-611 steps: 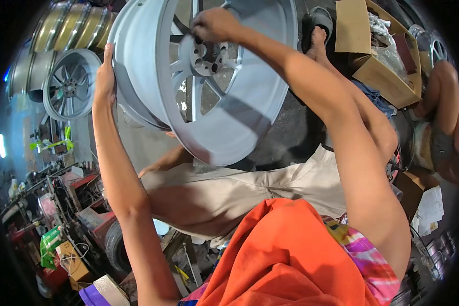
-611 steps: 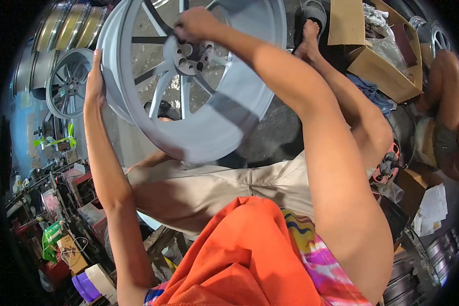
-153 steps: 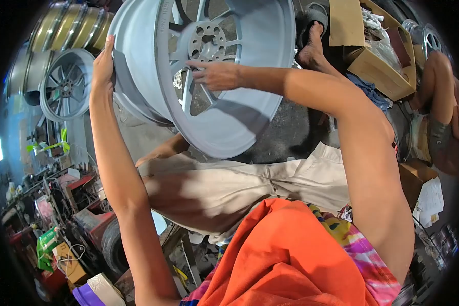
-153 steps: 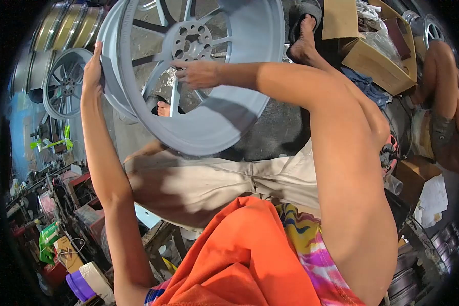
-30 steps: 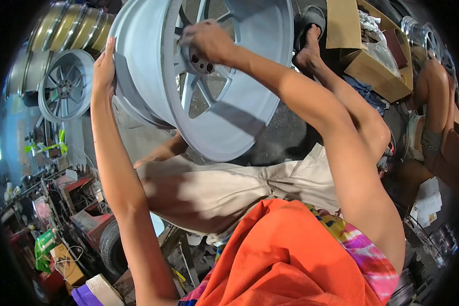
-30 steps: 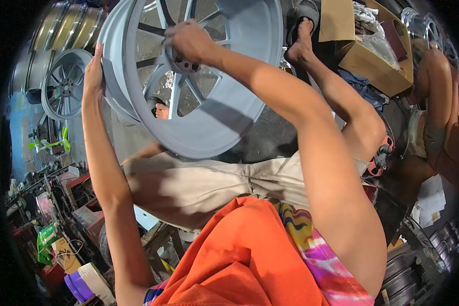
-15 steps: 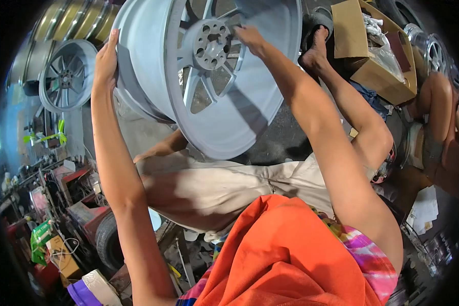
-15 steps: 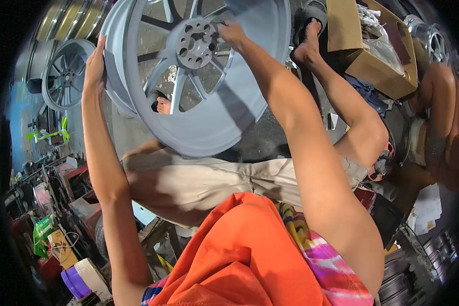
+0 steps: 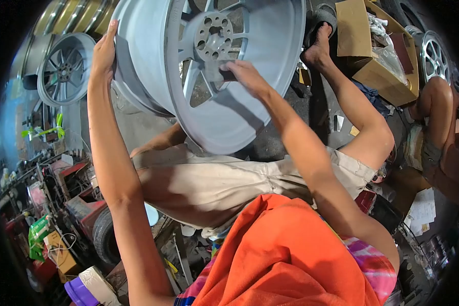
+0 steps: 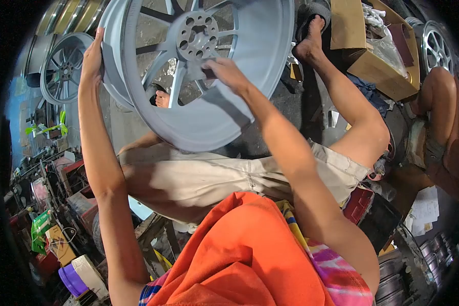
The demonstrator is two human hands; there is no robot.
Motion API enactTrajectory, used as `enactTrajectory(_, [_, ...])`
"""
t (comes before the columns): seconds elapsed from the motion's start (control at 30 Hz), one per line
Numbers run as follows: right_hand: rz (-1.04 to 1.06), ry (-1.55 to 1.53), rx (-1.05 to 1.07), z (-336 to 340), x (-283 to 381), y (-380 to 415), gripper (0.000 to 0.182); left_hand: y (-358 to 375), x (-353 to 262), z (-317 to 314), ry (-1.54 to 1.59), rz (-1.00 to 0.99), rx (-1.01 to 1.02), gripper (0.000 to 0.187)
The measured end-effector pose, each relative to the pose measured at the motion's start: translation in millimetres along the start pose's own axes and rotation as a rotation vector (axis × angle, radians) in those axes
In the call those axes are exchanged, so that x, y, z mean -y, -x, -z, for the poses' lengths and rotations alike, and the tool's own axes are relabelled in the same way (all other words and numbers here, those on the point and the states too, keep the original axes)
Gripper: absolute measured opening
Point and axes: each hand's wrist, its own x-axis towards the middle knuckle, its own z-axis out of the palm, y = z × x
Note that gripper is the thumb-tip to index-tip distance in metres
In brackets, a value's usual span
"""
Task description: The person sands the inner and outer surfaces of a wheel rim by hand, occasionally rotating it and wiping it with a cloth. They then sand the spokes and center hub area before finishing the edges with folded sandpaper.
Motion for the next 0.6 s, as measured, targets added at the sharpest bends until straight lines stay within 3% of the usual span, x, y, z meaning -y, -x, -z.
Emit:
enactTrajectory(0.03, [-0.005, 0.001, 0.0, 15, -6, 5, 0.03, 6, -2, -3, 0.001, 0.005, 0.0, 0.074])
enactTrajectory(0.1, [0.126, 0.763, 0.015, 37, -23, 11, 0.024, 17, -8, -8, 0.045, -0.053, -0.009, 0.076])
enactTrajectory(0.13, [0.12, 0.762, 0.02, 41, -33, 18, 0.024, 20, -9, -7, 0.042, -0.046, -0.011, 0.076])
enactTrajectory(0.2, [0.475, 0.991, 0.074, 45, -51, 32, 0.021, 21, -13, -6, 0.07, 0.044, 0.009, 0.077])
enactTrajectory(0.23, [0.477, 0.988, 0.07, 46, -58, 36, 0.021, 22, -13, -3, 0.066, 0.041, 0.011, 0.077])
enactTrajectory(0.3, [0.459, 1.197, 0.101, 48, -70, 43, 0.02, 22, -14, 8, 0.119, 0.219, 0.104, 0.075])
enactTrajectory(0.4, [0.597, 1.352, 0.143, 44, -90, 56, 0.019, 27, -20, 16, 0.113, 0.211, 0.158, 0.071])
enactTrajectory(0.6, [0.483, 1.219, 0.363, -9, -93, 68, 0.021, 37, -29, 5, 0.125, 0.241, 0.151, 0.07])
